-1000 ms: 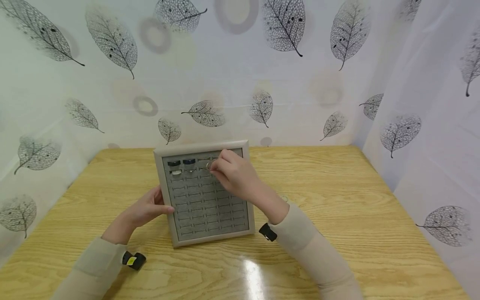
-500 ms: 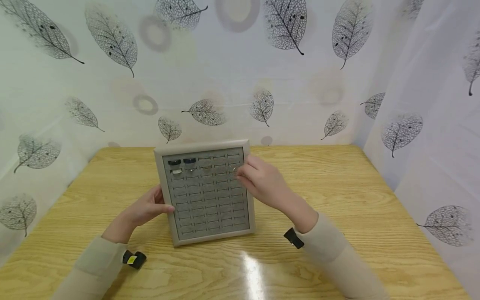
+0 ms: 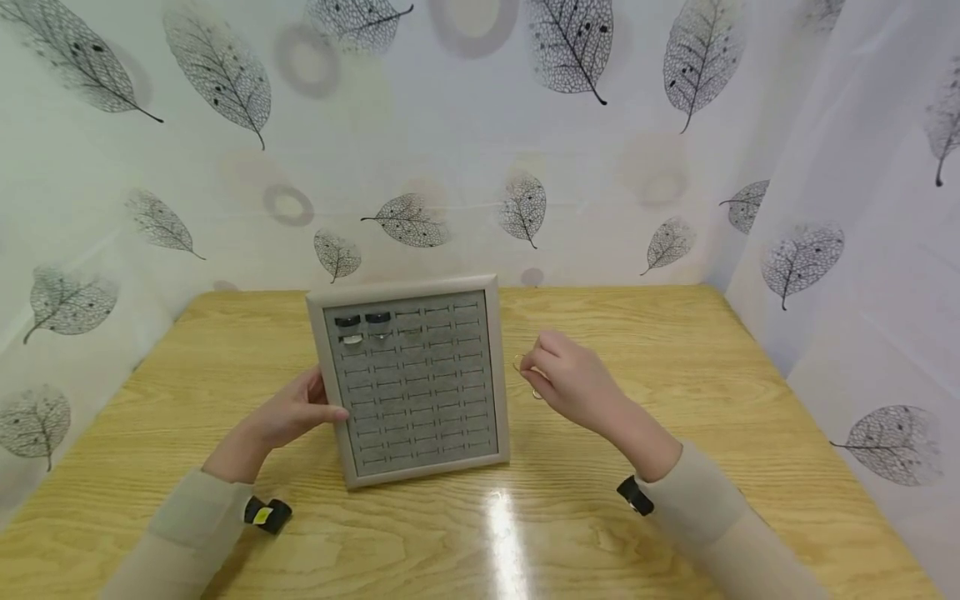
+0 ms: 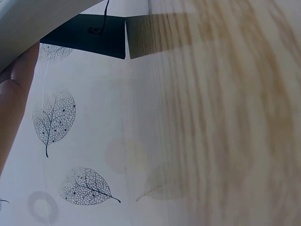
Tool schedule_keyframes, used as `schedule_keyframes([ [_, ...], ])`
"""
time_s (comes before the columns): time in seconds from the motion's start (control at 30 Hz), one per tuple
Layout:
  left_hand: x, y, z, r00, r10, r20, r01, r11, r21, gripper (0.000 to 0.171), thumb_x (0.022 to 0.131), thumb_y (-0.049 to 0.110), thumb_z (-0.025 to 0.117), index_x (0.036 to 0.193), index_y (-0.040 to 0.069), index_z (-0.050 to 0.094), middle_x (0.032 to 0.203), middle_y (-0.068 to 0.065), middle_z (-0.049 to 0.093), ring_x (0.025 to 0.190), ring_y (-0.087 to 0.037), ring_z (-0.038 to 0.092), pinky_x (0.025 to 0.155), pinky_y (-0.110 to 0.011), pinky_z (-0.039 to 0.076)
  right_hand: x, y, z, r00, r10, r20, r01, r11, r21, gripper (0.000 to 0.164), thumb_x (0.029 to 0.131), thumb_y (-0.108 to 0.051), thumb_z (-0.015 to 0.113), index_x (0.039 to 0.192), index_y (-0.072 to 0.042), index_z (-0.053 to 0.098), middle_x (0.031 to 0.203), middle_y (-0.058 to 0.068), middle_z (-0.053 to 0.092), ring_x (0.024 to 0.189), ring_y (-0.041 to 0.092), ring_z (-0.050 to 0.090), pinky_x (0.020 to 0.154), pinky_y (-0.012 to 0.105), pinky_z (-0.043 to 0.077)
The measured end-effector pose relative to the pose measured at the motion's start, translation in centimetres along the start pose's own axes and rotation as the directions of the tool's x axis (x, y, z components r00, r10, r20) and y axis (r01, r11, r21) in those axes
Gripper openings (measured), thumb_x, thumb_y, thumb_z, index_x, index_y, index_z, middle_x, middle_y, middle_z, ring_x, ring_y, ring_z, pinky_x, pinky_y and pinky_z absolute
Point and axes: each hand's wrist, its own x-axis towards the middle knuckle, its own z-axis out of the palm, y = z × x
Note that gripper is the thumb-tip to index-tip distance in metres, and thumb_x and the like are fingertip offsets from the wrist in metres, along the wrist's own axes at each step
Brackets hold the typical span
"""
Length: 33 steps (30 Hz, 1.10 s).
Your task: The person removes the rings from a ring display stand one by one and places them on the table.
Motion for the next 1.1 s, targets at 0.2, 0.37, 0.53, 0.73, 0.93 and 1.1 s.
schedule_keyframes([
  [0.2,-0.1,0.3,0.1,0.999,-0.030,-0.014,0.030,1.000,0.006,0.080,0.082,0.001,0.060,0.142,0.006,0.007,0.132,-0.015,0.037,0.112,-0.022,0.045,0.088,-0.035,0.042,-1.4,0.7,0.7,0.994,0.046,0.099,-0.045,0.999,-0.012,0.015,0.065,0.000,0.072,0.074,-0.006,0.062,0.070,-0.002,0.046,0.058,0.008,0.042,0.046,0.021,0.037],
  [0.37,-0.1,0.3,0.1,0.999,-0.035,-0.020,0.036,0.999,0.017,0.081,0.082,0.002,0.061,0.142,0.006,0.006,0.132,-0.017,0.036,0.112,-0.022,0.046,0.087,-0.036,0.042,-2.6,1.5,1.7,0.980,0.080,0.184,-0.078,0.997,-0.021,0.018,0.064,0.000,0.074,0.073,-0.007,0.061,0.071,-0.003,0.046,0.060,0.008,0.046,0.046,0.019,0.040],
  [0.53,0.0,0.2,0.0,0.999,-0.031,-0.022,0.031,0.999,0.018,0.081,0.081,0.002,0.061,0.142,0.006,0.007,0.131,-0.015,0.038,0.112,-0.022,0.046,0.087,-0.036,0.042,-3.6,1.9,2.7,0.957,0.082,0.277,-0.071,0.996,-0.050,0.015,0.066,-0.001,0.074,0.071,-0.007,0.062,0.070,-0.003,0.048,0.060,0.009,0.051,0.049,0.019,0.043],
  [0.73,0.0,0.1,0.0,1.000,-0.022,-0.020,0.023,1.000,0.021,0.081,0.081,0.002,0.062,0.142,0.007,0.008,0.132,-0.016,0.037,0.112,-0.023,0.046,0.087,-0.036,0.042,-4.0,1.8,3.1,0.900,0.133,0.415,-0.102,0.990,-0.096,0.015,0.073,-0.004,0.069,0.065,-0.011,0.059,0.064,-0.006,0.038,0.054,0.006,0.041,0.046,0.019,0.039],
  [0.93,0.0,0.2,0.1,1.000,-0.019,-0.021,0.019,1.000,0.015,0.082,0.081,0.002,0.062,0.142,0.006,0.007,0.132,-0.016,0.037,0.113,-0.022,0.045,0.088,-0.036,0.041,-4.2,1.7,3.1,0.823,0.216,0.525,-0.190,0.976,-0.103,0.012,0.076,-0.006,0.068,0.066,-0.012,0.063,0.065,-0.008,0.042,0.055,0.005,0.044,0.048,0.020,0.041],
  [1.1,0.0,0.3,0.1,1.000,-0.022,-0.022,0.022,1.000,0.009,0.082,0.081,0.003,0.062,0.141,0.005,0.008,0.131,-0.015,0.038,0.112,-0.022,0.046,0.088,-0.035,0.042,-4.6,2.0,3.4,0.785,0.231,0.575,-0.212,0.972,-0.100,0.010,0.072,-0.004,0.068,0.069,-0.012,0.065,0.068,-0.008,0.046,0.059,0.007,0.049,0.050,0.022,0.043],
])
